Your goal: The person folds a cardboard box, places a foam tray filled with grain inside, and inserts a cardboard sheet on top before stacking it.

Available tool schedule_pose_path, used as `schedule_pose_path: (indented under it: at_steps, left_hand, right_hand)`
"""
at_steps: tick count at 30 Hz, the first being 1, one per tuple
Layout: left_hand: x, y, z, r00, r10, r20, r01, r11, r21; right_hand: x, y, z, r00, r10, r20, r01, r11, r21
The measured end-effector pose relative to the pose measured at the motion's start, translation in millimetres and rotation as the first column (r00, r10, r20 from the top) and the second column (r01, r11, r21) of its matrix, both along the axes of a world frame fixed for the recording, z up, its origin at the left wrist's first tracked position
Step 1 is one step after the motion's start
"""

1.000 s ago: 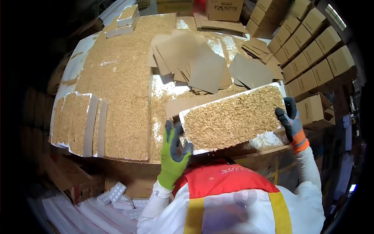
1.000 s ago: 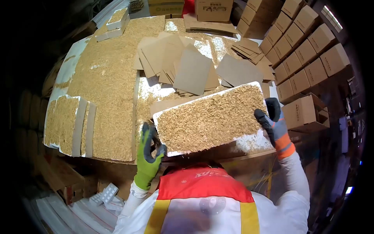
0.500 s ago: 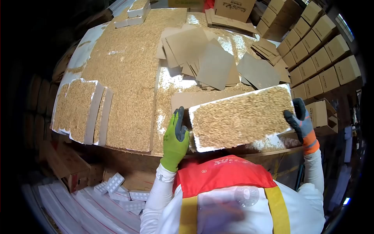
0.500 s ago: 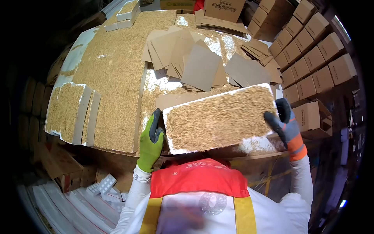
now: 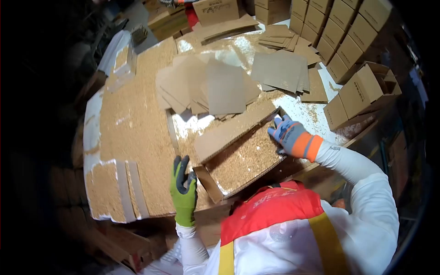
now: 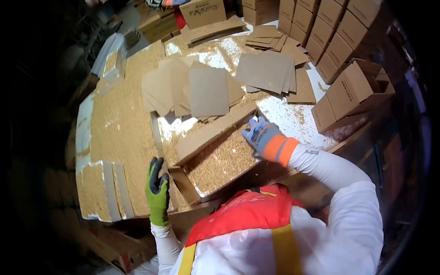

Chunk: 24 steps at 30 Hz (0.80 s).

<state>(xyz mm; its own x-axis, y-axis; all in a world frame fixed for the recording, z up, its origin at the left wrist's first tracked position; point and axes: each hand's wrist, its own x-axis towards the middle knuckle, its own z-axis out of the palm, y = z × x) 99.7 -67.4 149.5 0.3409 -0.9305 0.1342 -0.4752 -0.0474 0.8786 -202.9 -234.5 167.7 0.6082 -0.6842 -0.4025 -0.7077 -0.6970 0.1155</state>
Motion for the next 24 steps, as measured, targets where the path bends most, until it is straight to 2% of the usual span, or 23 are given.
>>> schedule_pose_path:
  at_steps: [3,4,5,6,7,9,10,11,12,13,14,15,16,18,20,22,24]
  left_hand:
    - [12,-75,15,0.992,-0.117,0.036,0.121,0.978,-0.167]
    - [12,-109,5,0.974,-0.177,-0.138,0.158,0.978,-0.138]
    - [16,-147,-6,0.974,-0.227,0.008,0.227,0.974,-0.007]
    - [17,-184,-25,0.917,-0.319,0.241,0.321,0.947,0.034]
    - [11,-220,-44,0.918,-0.344,0.197,0.308,0.931,0.195]
    - [15,-289,-113,0.829,-0.344,0.442,0.179,0.910,0.374]
    - [-6,-306,-108,0.806,-0.319,0.498,0.058,0.880,0.471]
    - [-18,-322,-117,0.796,-0.280,0.537,-0.024,0.871,0.491]
    - [-29,-335,-129,0.781,-0.246,0.574,-0.105,0.855,0.509]
    - [-44,-343,-136,0.712,-0.201,0.673,-0.255,0.819,0.514]
    - [-56,-351,-141,0.712,-0.167,0.682,-0.287,0.817,0.499]
    - [-62,-352,-145,0.709,-0.132,0.692,-0.330,0.806,0.492]
    - [-63,-351,-147,0.699,-0.102,0.708,-0.377,0.789,0.485]
    - [-49,-350,-143,0.692,-0.102,0.714,-0.340,0.827,0.447]
    - [-21,-345,-138,0.682,-0.121,0.721,-0.316,0.841,0.440]
    - [1,-331,-114,0.671,-0.100,0.734,-0.295,0.873,0.388]
    - [16,-300,-60,0.773,-0.119,0.623,-0.131,0.931,0.341]
  right_hand:
    - [-1,-15,-13,0.997,-0.015,0.074,0.009,0.997,0.079]
    - [-3,-21,-26,0.997,0.003,0.078,-0.010,0.996,0.091]
    - [-1,-21,-24,0.998,0.040,0.047,-0.044,0.994,0.103]
    - [-5,-23,-61,0.995,0.078,0.061,-0.085,0.990,0.116]
    - [0,-22,-78,0.994,0.091,0.061,-0.092,0.995,0.023]
    - [5,-23,-84,0.994,0.091,0.062,-0.092,0.995,0.025]
    - [4,-17,-89,0.997,0.061,0.049,-0.059,0.998,-0.039]
    - [0,-9,-88,0.993,0.107,0.050,-0.098,0.984,-0.150]
    - [2,-5,-65,0.997,0.056,0.049,-0.053,0.996,-0.072]
    - [-1,4,-61,0.970,-0.090,0.227,0.088,0.996,0.019]
    - [-10,8,-23,0.935,-0.056,0.350,0.014,0.993,0.120]
    - [-19,17,-13,0.837,-0.073,0.542,-0.036,0.982,0.187]
    - [-31,24,-18,0.669,0.004,0.743,-0.092,0.993,0.078]
    - [-50,17,-3,0.505,0.007,0.863,-0.191,0.976,0.104]
    - [-71,7,10,0.472,-0.090,0.877,-0.099,0.983,0.155]
    - [-89,-1,7,0.328,-0.146,0.934,0.027,0.989,0.145]
    - [-103,-12,6,0.307,-0.149,0.940,0.123,0.986,0.116]
